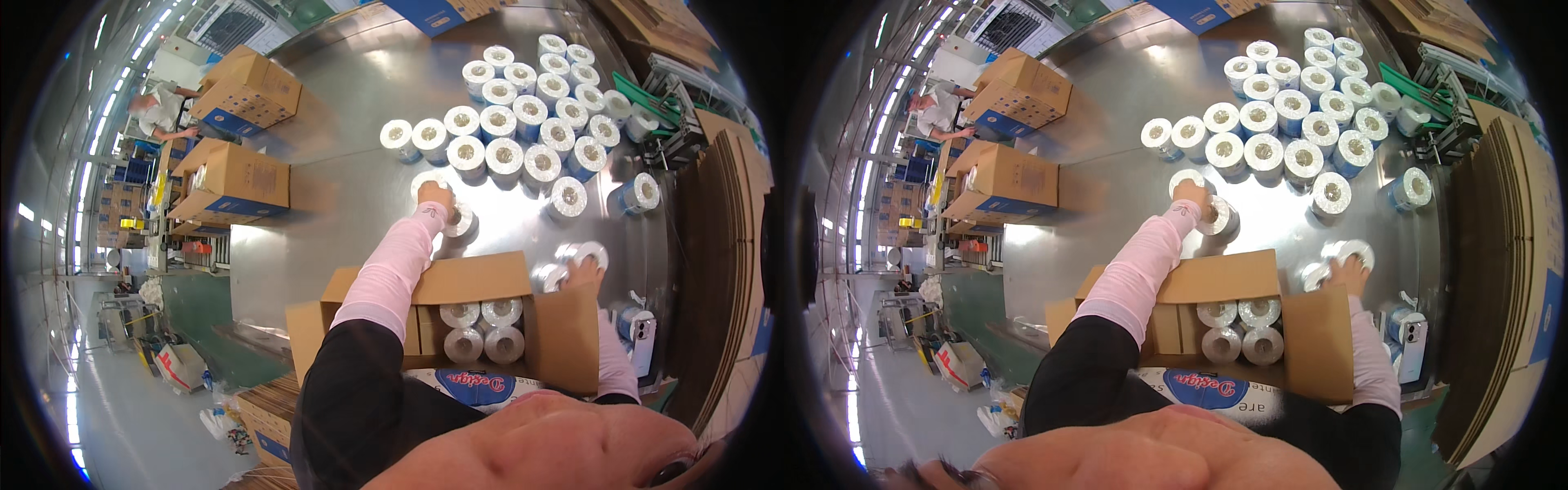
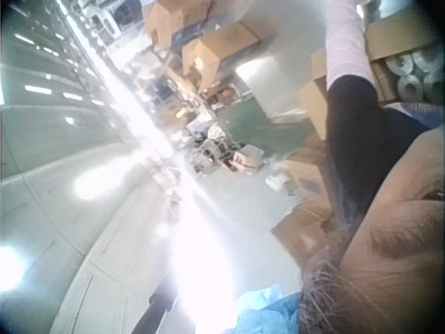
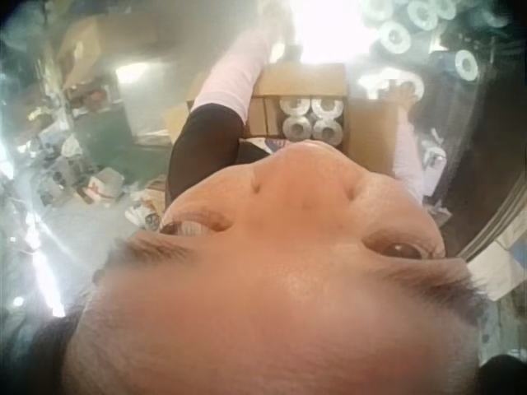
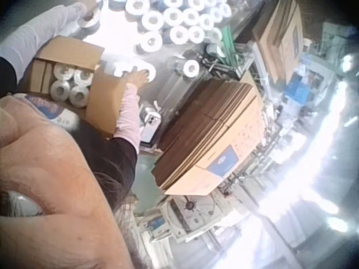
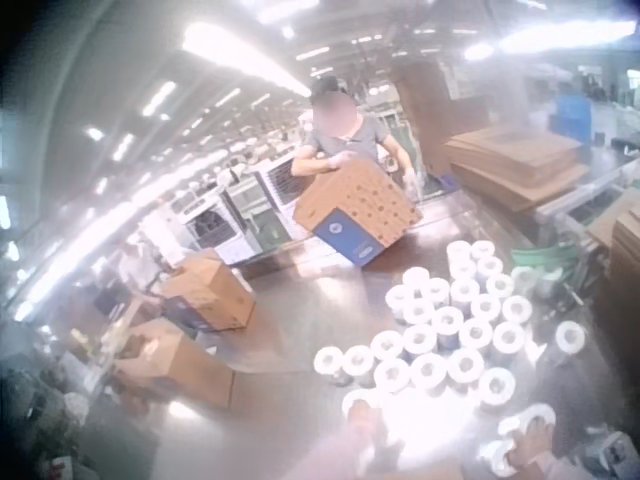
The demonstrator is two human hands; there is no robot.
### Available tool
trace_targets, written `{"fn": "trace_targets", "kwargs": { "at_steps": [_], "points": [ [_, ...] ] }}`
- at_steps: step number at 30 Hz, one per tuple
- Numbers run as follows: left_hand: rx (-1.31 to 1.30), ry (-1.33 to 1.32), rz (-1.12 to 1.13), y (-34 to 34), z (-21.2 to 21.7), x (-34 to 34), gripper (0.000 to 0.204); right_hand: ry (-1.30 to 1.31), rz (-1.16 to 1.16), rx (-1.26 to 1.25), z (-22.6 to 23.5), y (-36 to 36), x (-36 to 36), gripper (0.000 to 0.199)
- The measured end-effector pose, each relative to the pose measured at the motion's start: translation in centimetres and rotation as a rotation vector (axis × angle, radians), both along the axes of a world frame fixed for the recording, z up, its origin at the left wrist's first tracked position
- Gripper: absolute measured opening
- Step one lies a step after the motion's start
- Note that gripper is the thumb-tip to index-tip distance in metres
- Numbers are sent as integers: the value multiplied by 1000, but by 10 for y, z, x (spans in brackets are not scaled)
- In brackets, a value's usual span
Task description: The person picks up wrapped rolls from a table and places them into cardboard boxes, then picks up and unfolds flat boxes to prepare for more items.
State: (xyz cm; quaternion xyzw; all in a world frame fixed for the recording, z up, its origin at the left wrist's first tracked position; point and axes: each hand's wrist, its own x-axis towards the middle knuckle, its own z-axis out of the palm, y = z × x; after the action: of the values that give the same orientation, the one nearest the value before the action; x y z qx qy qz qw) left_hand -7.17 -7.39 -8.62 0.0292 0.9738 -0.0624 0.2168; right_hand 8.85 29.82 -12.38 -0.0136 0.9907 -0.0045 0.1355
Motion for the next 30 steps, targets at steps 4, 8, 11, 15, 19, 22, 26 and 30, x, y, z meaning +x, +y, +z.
{"fn": "trace_targets", "kwargs": {
  "at_steps": [4, 8, 11, 15, 19, 22, 26, 30],
  "points": [
    [569, -17, 300, -43, 45, 10, 45, -135, -122, -186, -33, 33, 23, 39],
    [1655, 80, 452, -83, 128, 52, 47, 86, -459, -882, 25, 74, -10, 38],
    [1008, 541, -376, -95, 235, 127, 52, 130, -398, -1464, 139, 50, -13, 37],
    [1703, -223, 511, -171, 262, 251, 55, -340, -41, -1815, 256, -53, 11, 39],
    [661, -15, -233, -170, 276, 309, 41, -1189, -166, -1356, 210, -191, 5, 35],
    [268, -31, -393, -153, 241, 340, 32, -353, 918, -442, 171, -302, 93, 41],
    [135, -219, -356, -149, 159, 345, 41, -95, 1163, -228, 103, -327, 145, 44],
    [31, -477, -370, -176, 52, 334, 56, -412, 1066, -435, 108, -323, 130, 45]
  ]
}}
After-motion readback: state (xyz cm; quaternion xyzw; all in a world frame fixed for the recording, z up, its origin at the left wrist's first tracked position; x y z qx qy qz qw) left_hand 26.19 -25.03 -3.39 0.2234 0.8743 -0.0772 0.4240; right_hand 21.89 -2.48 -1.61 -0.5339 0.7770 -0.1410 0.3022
